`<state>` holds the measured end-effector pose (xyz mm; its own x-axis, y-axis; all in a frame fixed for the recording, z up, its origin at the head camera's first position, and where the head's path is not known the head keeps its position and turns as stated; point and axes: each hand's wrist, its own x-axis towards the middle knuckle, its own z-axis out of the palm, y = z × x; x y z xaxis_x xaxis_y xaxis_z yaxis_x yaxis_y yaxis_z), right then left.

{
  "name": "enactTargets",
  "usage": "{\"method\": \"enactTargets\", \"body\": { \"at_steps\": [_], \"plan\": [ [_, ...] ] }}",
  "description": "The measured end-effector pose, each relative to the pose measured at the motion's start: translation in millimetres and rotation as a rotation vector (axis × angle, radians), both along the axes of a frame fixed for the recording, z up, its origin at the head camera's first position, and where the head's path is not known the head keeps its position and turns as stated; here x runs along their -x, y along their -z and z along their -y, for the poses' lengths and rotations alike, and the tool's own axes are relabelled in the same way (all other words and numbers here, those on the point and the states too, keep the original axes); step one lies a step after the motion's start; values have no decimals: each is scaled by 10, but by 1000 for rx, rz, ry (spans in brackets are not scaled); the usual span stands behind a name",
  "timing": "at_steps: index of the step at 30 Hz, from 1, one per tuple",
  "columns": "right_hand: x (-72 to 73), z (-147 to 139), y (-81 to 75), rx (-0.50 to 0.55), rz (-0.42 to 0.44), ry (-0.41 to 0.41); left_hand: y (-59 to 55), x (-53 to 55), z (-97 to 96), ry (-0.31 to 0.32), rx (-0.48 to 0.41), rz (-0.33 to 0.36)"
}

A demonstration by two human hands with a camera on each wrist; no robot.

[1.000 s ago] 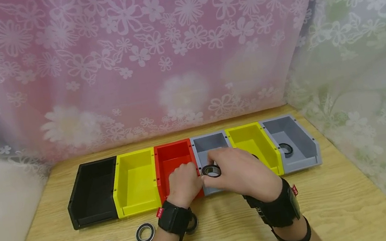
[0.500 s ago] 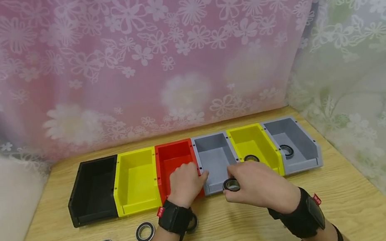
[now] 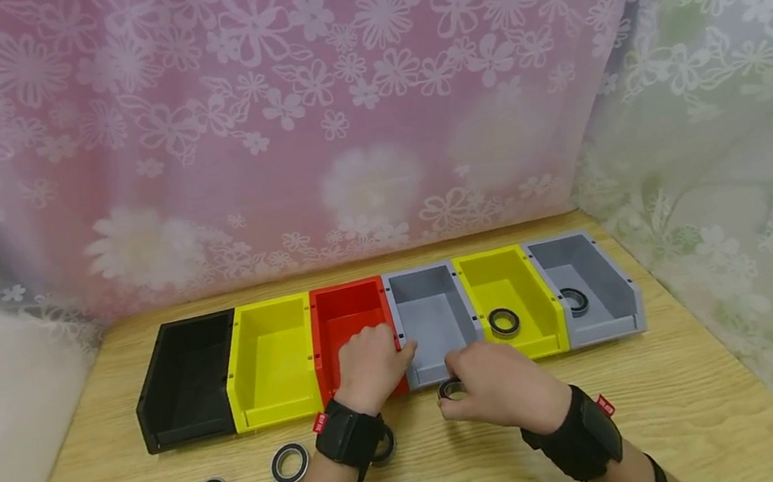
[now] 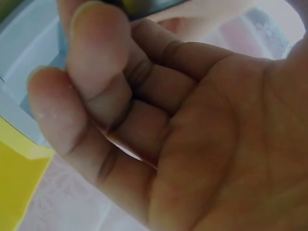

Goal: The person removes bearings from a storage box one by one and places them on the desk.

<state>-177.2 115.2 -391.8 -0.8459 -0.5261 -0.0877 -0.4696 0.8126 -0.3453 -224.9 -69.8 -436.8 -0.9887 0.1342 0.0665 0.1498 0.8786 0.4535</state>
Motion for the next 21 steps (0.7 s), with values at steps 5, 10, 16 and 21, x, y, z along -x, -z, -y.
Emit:
{"method": "enactTargets", "body": {
  "at_steps": [5, 10, 16, 21],
  "plan": [
    [27, 60, 106, -30, 23, -2, -5, 2, 11, -4, -7, 8],
    [44, 105, 207, -58, 10, -1, 3, -1, 20, -3, -18, 10],
    [35, 144, 339, -72, -22, -33, 10, 3, 17, 2, -16, 6],
    [36, 160, 411, -102, -17, -31, 6, 8, 6, 7, -6, 2]
  ]
}}
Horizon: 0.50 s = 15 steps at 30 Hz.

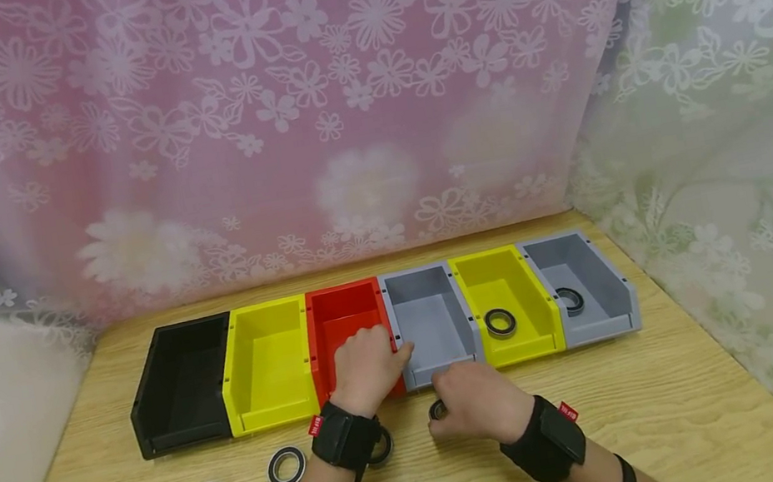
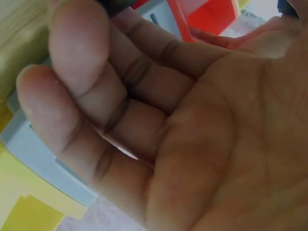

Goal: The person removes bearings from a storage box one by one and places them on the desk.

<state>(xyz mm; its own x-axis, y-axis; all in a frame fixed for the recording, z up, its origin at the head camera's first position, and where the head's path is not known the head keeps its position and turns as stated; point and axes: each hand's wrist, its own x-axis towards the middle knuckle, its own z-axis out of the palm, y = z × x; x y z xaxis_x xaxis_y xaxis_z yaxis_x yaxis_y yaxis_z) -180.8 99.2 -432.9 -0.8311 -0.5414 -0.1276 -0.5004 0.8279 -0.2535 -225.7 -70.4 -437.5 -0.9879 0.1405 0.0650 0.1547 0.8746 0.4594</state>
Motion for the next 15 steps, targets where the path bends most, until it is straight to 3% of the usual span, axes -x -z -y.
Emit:
{"method": "enactTargets", "body": {
  "at_steps": [15],
  "plan": [
    [0, 36, 124, -75, 17, 24, -9, -5, -3, -1, -8, 13]
  ]
}}
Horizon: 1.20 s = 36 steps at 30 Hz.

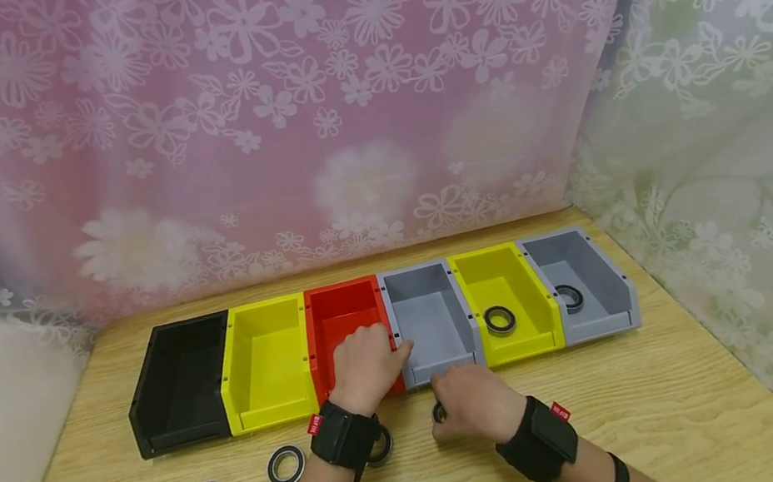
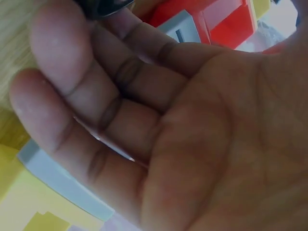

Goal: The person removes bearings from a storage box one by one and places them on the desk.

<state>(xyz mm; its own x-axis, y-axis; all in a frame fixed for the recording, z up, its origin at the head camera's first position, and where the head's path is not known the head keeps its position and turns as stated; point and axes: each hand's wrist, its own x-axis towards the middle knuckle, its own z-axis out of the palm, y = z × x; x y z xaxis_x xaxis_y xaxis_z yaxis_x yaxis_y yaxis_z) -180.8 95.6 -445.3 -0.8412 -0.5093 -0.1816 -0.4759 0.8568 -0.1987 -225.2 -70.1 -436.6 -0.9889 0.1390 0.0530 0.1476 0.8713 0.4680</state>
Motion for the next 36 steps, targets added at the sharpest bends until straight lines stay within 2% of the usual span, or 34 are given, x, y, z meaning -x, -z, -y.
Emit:
{"method": "enactTargets", "body": {
  "at_steps": [17, 27, 36],
  "plan": [
    [-35, 41, 40, -111, -23, -25, 9, -11, -5, -6, -8, 18],
    [-78, 32, 14, -81, -66, -49, 7, -8, -10, -6, -6, 11],
    [-85, 53, 19, -110, -89, -63, 5, -1, -12, -9, -9, 15]
  ]
}}
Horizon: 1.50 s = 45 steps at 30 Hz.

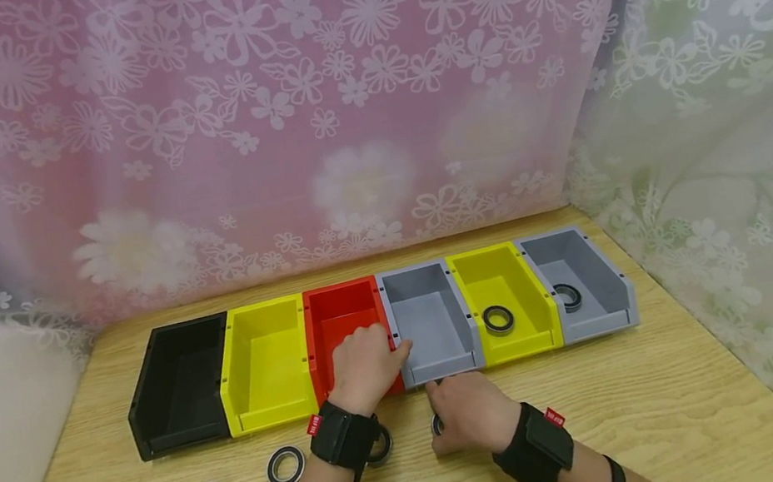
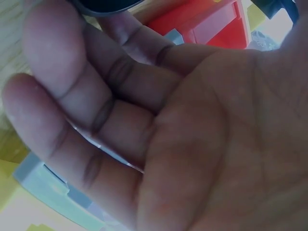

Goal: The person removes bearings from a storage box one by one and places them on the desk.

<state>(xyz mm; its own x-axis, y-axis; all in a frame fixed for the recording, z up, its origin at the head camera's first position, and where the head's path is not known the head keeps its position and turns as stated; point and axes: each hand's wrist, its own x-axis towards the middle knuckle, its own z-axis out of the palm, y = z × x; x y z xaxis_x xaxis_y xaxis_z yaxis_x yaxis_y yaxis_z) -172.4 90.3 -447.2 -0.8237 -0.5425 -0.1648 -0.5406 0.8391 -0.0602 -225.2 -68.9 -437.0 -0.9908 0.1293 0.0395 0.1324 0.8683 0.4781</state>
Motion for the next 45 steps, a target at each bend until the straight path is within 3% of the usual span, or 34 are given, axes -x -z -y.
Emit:
{"method": "enactTargets", "body": {
  "at_steps": [16, 34, 41, 45],
  "plan": [
    [-11, 4, 64, 0, -14, -5, 18, -2, 0, 4, -10, -3],
    [-18, -10, 9, -13, -36, 18, 32, -2, 1, 3, -4, -6],
    [-14, -32, -37, 25, -18, 40, 28, 3, 7, 6, 1, 1],
    [-11, -33, -67, 109, -21, 17, 26, 4, 7, 9, 1, -15]
  ]
}}
